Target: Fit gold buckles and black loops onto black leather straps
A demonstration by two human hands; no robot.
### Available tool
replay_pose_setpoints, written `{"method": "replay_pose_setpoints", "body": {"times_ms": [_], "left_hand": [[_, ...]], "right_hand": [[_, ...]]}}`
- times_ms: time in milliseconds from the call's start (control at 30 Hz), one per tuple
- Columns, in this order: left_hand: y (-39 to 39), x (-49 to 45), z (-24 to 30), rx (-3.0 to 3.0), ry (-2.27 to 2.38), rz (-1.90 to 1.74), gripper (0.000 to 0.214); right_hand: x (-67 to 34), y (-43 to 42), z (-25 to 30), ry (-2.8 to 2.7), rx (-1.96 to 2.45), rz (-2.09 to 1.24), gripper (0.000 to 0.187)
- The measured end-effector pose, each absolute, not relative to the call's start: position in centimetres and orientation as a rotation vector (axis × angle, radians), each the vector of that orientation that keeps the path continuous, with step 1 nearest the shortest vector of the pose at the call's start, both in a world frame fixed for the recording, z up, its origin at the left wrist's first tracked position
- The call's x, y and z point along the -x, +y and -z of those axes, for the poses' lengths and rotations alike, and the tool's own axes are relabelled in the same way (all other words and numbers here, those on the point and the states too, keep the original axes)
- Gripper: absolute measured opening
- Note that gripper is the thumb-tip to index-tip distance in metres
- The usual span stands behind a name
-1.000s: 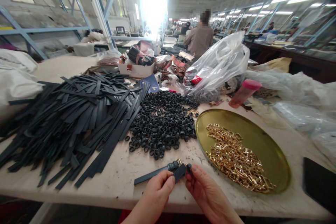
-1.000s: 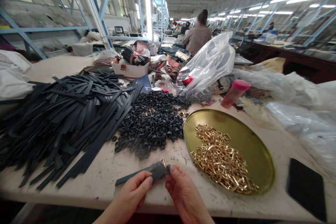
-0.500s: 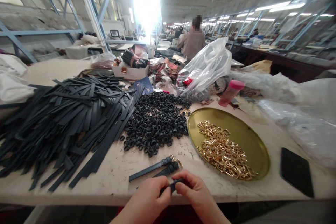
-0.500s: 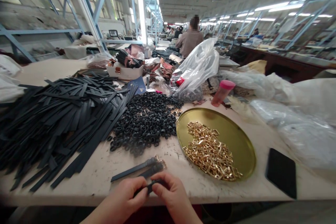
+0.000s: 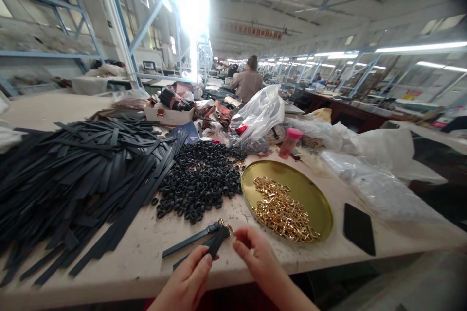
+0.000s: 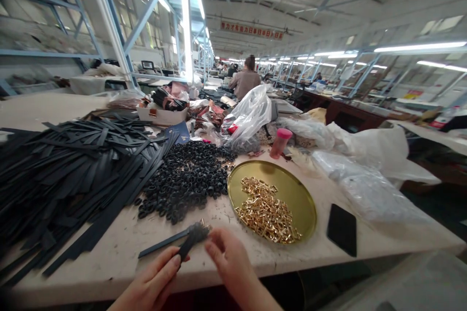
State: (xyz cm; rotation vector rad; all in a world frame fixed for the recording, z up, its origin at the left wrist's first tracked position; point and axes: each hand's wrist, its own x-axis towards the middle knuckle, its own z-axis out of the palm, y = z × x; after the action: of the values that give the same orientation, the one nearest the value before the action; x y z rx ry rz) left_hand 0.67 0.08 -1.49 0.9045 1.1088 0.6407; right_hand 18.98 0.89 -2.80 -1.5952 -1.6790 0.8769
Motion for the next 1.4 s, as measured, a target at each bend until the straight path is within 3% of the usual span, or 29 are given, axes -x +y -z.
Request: {"method": "replay_pose_setpoints", "body": {"times_ms": [67, 233, 367, 567, 700, 900, 1033, 1400], "left_hand": [[0.2, -0.5, 2.0, -0.892, 1.079, -0.637, 0.041], [0.5, -0.7, 2.6, -0.858, 0.976, -0.601, 0.048], [0.4, -1.2, 1.8, -0.742, 0.999, -0.62, 0.039], [0.3, -1.8, 0.5, -0.61, 0.999, -0.613, 0.021], [0.7, -2.0, 0.4, -0.589, 1.018, -0.604, 0.02], [1.3, -2.3, 1.2, -0.609, 0.988, -0.592, 0.022], [1.9, -2.3, 1.9, -0.656, 1.009, -0.579, 0.023], [3.2, -2.7, 1.3, -0.822, 1.081, -0.554, 0.028]], "right_hand": [[-22.0, 3.6, 2.1, -1.886, 1.951, -0.443, 0.019], [-26.5, 9.7, 2.5, -1.99, 2.318, -0.256, 0.018], [-26.0, 11.2, 4.5, -2.137, 2.463, -0.164, 0.029], [-25.9, 11.5, 5.2, -2.312, 2.47, 0.036, 0.028], [-26.5, 11.4, 4.6, -2.366, 2.395, 0.23, 0.014], [-26.9, 11.8, 4.4, -2.391, 2.3, 0.417, 0.021], [-27.4, 12.8, 4.7, -2.377, 2.367, 0.456, 0.012], [-29.0, 12.3, 3.3, -2.355, 2.242, 0.442, 0.017]]}}
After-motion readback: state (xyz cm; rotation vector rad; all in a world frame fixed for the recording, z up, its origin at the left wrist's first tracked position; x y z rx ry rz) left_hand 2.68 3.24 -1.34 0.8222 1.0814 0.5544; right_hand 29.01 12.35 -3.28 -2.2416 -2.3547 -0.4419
